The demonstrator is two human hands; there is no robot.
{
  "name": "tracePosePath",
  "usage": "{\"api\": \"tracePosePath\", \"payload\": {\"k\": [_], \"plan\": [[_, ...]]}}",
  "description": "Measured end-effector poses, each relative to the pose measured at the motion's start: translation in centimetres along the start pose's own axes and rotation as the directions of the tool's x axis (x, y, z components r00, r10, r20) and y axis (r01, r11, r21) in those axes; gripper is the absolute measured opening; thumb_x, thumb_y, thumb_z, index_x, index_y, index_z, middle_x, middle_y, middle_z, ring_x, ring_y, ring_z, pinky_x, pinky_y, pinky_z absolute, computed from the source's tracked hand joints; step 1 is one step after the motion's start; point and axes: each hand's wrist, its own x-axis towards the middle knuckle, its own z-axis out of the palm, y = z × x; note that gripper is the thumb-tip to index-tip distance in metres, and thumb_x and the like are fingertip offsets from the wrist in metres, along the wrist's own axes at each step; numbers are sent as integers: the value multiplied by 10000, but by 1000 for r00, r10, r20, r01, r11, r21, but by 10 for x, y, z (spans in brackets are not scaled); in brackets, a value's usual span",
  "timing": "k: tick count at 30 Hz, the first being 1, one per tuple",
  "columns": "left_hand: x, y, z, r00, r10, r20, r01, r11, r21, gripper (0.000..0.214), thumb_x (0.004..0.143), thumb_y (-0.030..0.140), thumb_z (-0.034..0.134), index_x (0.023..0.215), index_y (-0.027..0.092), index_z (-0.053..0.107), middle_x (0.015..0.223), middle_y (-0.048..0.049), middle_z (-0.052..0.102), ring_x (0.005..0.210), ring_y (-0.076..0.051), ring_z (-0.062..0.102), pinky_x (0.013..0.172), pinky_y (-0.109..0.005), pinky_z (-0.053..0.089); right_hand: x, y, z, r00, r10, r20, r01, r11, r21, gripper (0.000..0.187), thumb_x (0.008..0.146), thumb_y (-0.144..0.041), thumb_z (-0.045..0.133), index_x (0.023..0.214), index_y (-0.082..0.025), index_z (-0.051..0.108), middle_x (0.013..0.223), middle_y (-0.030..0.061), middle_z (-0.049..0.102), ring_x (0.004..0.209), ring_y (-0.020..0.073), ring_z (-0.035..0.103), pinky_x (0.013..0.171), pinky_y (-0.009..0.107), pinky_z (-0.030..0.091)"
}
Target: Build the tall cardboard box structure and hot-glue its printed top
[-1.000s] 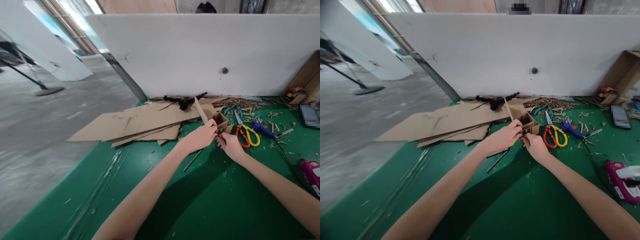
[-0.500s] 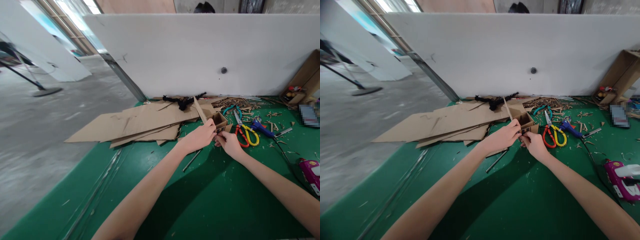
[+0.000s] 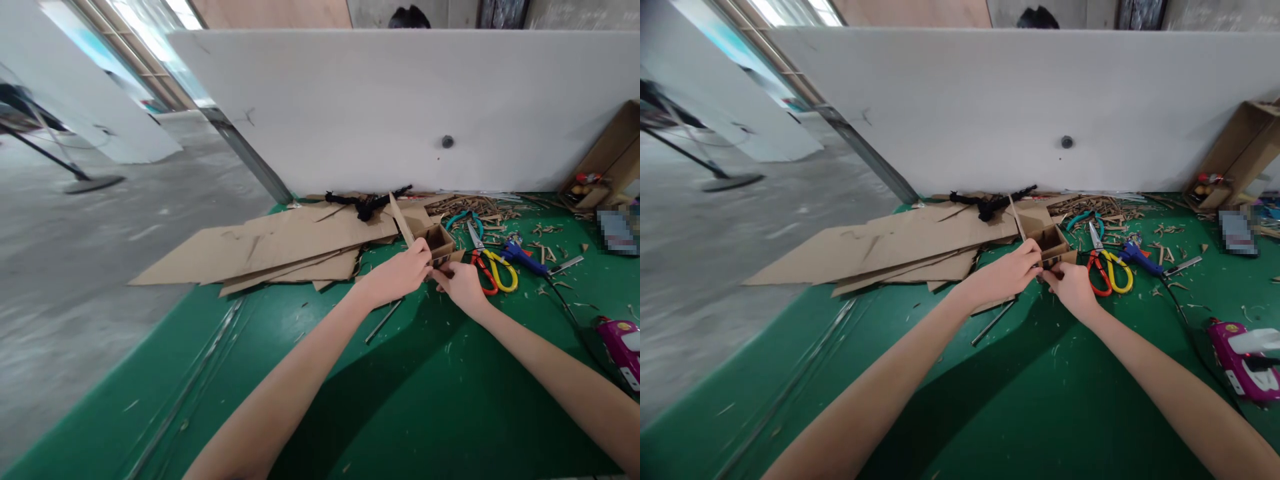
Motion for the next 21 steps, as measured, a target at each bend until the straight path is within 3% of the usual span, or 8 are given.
{"api": "tracePosePath", "payload": {"k": [5,8,10,16,21], "plan": [[0,-4,2,1000,18,-5,-18,1000,-3,256,1017,251,352,1027,135,580,1204,-117,512,916,-196,639,866,-336,492,3,-5,-15,985,-152,-80,129,961,-245,299,797,-449,754,667,-215,622,699,61,707,667,214,665,613,294,445],[-1,-2,0,1000,13,1,-13,1000,12,220,1004,224,367,1013,135,568,1206,-118,519,910,-195,637,850,-329,492,2,-5,-19,948,-315,-51,257,848,-463,254,869,-420,713,744,-207,650,736,50,720,676,190,664,604,280,403],[-2,2,-1,1000,5,4,-5,1000,27,192,988,196,377,1001,132,558,1195,-118,526,866,-189,633,804,-330,494,2,-4,-18,933,-358,-29,286,789,-545,242,895,-403,700,764,-204,656,753,47,734,685,186,672,594,277,385],[-5,10,-5,999,-36,-3,36,997,66,174,976,179,367,976,132,535,1299,-139,496,614,-120,554,591,-344,443,2,-5,-14,937,-346,-41,258,769,-584,205,920,-373,675,792,-213,665,778,39,756,702,191,688,562,276,336],[-4,10,-4,999,-37,-13,38,997,75,156,960,162,379,971,136,532,1359,-141,481,572,-94,538,582,-343,444,0,-4,-9,938,-341,-71,243,786,-568,214,942,-355,626,782,-216,653,763,39,747,670,186,670,546,272,320]]}}
